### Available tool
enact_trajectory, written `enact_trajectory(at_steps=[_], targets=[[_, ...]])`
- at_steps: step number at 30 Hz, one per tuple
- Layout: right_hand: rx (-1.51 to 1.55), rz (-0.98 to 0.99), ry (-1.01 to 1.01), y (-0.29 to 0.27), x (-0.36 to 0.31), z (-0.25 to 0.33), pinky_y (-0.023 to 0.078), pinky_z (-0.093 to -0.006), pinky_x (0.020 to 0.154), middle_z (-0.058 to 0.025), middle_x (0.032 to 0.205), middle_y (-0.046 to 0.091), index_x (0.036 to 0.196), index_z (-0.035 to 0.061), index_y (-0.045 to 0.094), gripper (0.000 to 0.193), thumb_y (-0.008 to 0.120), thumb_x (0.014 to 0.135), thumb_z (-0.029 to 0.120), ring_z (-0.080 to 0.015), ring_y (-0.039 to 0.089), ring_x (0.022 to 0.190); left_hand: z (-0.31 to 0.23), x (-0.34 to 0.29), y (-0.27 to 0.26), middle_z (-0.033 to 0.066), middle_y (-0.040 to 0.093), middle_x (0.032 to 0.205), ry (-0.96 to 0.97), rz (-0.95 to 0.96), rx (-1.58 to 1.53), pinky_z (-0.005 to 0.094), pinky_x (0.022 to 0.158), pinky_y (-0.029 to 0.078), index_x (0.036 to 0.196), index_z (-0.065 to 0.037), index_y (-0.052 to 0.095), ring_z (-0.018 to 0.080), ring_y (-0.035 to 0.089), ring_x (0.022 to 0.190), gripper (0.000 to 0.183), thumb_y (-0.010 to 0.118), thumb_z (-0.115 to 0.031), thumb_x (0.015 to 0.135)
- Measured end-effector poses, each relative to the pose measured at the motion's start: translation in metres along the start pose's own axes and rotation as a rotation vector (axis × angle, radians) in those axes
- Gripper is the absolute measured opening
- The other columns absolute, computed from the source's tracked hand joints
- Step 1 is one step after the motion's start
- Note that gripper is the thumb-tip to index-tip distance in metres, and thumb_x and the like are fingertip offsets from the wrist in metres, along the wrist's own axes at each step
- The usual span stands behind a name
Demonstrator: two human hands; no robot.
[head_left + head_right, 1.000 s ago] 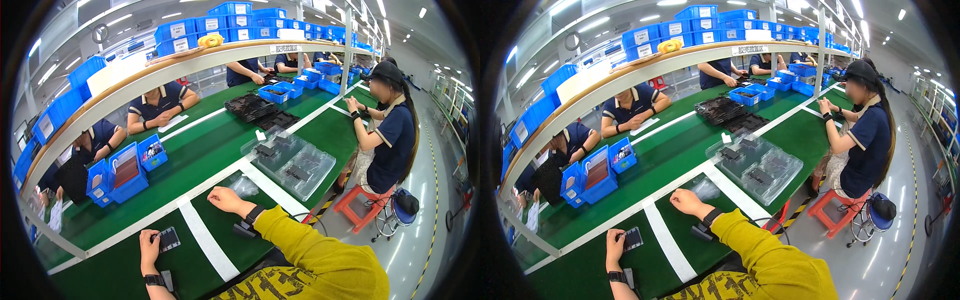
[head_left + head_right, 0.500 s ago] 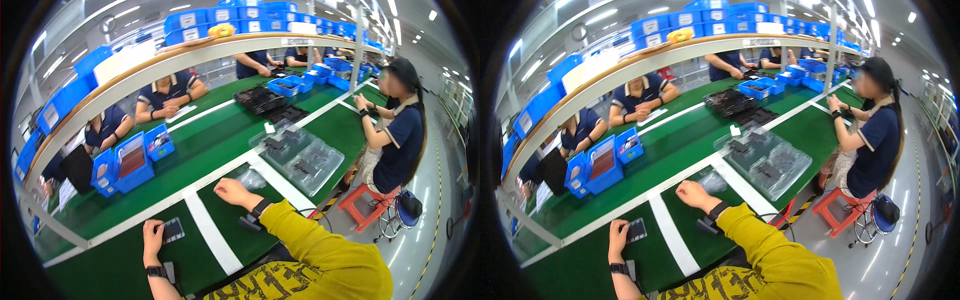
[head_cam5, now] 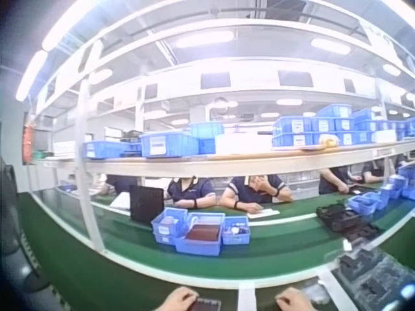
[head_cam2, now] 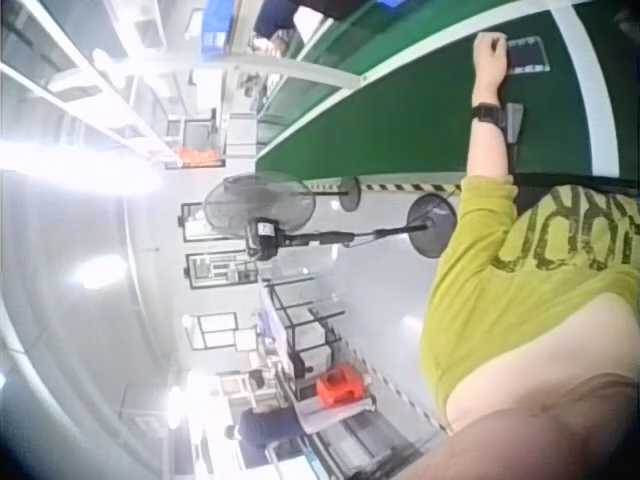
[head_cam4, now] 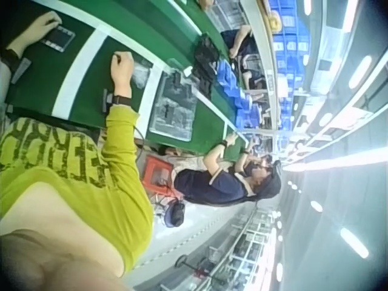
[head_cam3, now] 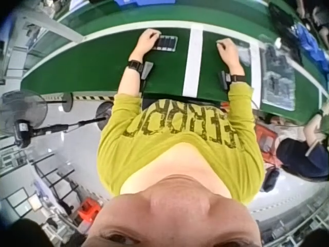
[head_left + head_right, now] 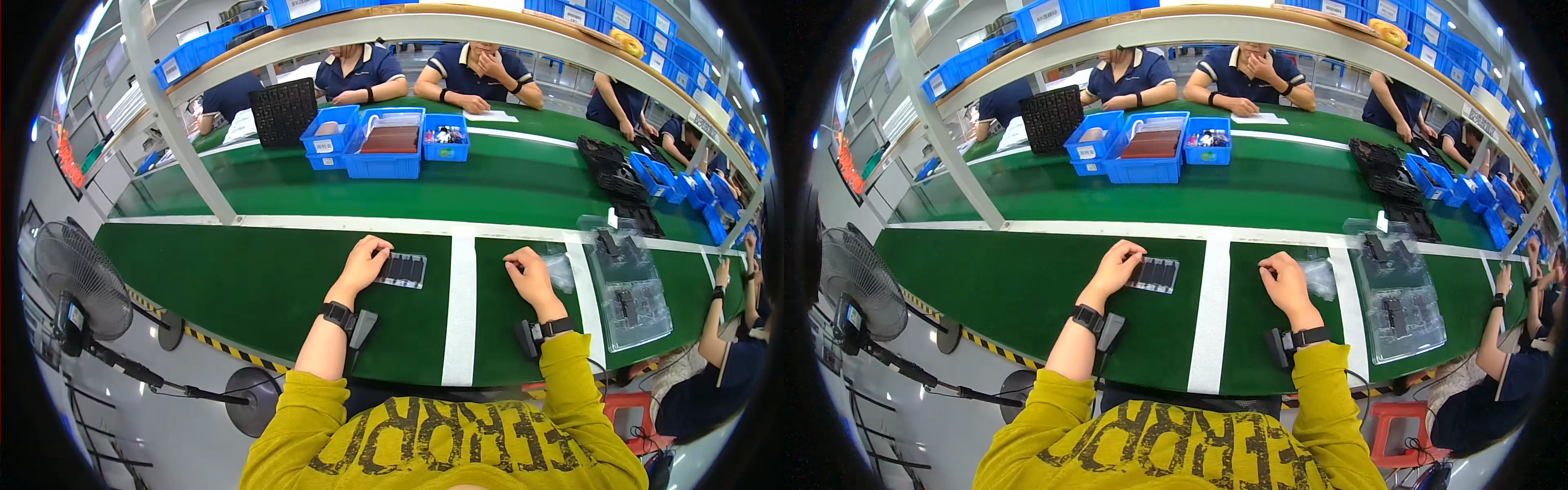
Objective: The recorder is inspecting small electronic components and placing them into clear plastic strips.
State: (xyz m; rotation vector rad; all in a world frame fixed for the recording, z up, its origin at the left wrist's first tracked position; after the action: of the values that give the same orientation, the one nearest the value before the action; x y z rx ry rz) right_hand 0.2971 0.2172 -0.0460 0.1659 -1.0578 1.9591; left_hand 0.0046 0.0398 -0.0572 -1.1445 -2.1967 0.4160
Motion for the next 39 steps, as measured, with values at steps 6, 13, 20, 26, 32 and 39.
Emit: enact_trajectory(at_steps=[6, 13, 20, 26, 32, 39], targets=[[-0.045, -0.043, 0.015, -0.014, -0.009, -0.009, 0.048, -0.0386, 0.074, -0.0129, 0.082, 0.060, 0.083, 0.0040, 0.065, 0.014, 0.061, 0.076, 0.015, -0.0302, 0.058, 0.085, -0.010, 0.009, 0.013, 0.0109, 0.061, 0.090, 0.017, 0.024, 0.015, 0.0319, 0.075, 0.047, 0.086, -0.001, 0.062, 0.0243, 0.059, 0.086, 0.010, 0.058, -0.009, 0.081], [0.120, -0.262, 0.092, -0.089, -0.034, 0.032, 0.048, -0.0319, 0.072, -0.0106, 0.097, 0.059, 0.094, 0.0027, 0.060, 0.016, 0.059, 0.080, 0.010, -0.0246, 0.058, 0.088, -0.002, -0.004, -0.005, 0.0080, 0.056, 0.084, 0.037, 0.016, -0.034, 0.0269, 0.073, 0.044, 0.083, 0.002, 0.057, 0.0167, 0.054, 0.079, 0.005, 0.054, -0.003, 0.082], [-0.545, -0.691, 0.311, -0.188, -0.110, -0.017, 0.035, -0.0428, 0.096, -0.0165, 0.122, 0.048, 0.109, 0.0030, 0.054, 0.036, 0.064, 0.077, 0.017, -0.0338, 0.042, 0.117, 0.019, 0.000, 0.001, 0.0056, 0.053, 0.081, 0.017, 0.029, 0.003, 0.0251, 0.067, 0.041, 0.084, 0.000, 0.056, 0.0139, 0.050, 0.074, 0.006, 0.051, -0.002, 0.081], [-0.753, -0.577, 0.783, -0.205, -0.171, -0.088, 0.016, -0.0521, 0.106, -0.0186, 0.141, 0.029, 0.130, -0.0006, 0.038, 0.064, 0.055, 0.082, 0.038, -0.0314, 0.021, 0.133, 0.022, 0.007, -0.004, 0.0030, 0.052, 0.080, 0.018, 0.026, 0.030, 0.0238, 0.065, 0.039, 0.083, 0.000, 0.056, 0.0114, 0.048, 0.069, 0.006, 0.051, -0.001, 0.080], [-0.655, -0.564, 0.815, -0.201, -0.176, -0.097, 0.017, -0.0497, 0.107, -0.0181, 0.141, 0.028, 0.130, -0.0016, 0.039, 0.064, 0.052, 0.083, 0.040, -0.0307, 0.019, 0.134, -0.008, 0.002, -0.008, 0.0144, 0.062, 0.097, 0.004, 0.108, 0.104, 0.0319, 0.081, 0.044, 0.098, 0.001, 0.061, 0.0240, 0.057, 0.090, 0.021, 0.054, -0.016, 0.087], [-0.643, -0.833, 0.941, -0.197, -0.178, -0.092, 0.010, -0.0504, 0.108, -0.0316, 0.138, 0.023, 0.136, -0.0030, 0.024, 0.083, 0.061, 0.077, 0.042, -0.0421, 0.014, 0.133, -0.003, 0.001, -0.007, 0.0141, 0.062, 0.097, -0.039, 0.102, 0.138, 0.0314, 0.081, 0.045, 0.099, -0.001, 0.061, 0.0232, 0.058, 0.090, 0.020, 0.054, -0.015, 0.087]])
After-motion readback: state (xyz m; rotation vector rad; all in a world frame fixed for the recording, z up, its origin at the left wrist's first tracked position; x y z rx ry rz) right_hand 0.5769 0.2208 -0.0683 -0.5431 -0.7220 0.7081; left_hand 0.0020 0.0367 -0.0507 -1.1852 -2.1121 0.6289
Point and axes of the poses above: each hand's wrist, its own x-axis towards the middle knuckle, its own y-axis out of the palm, z = x × y, the point moved 1 cm from there along x, towards the middle knuckle
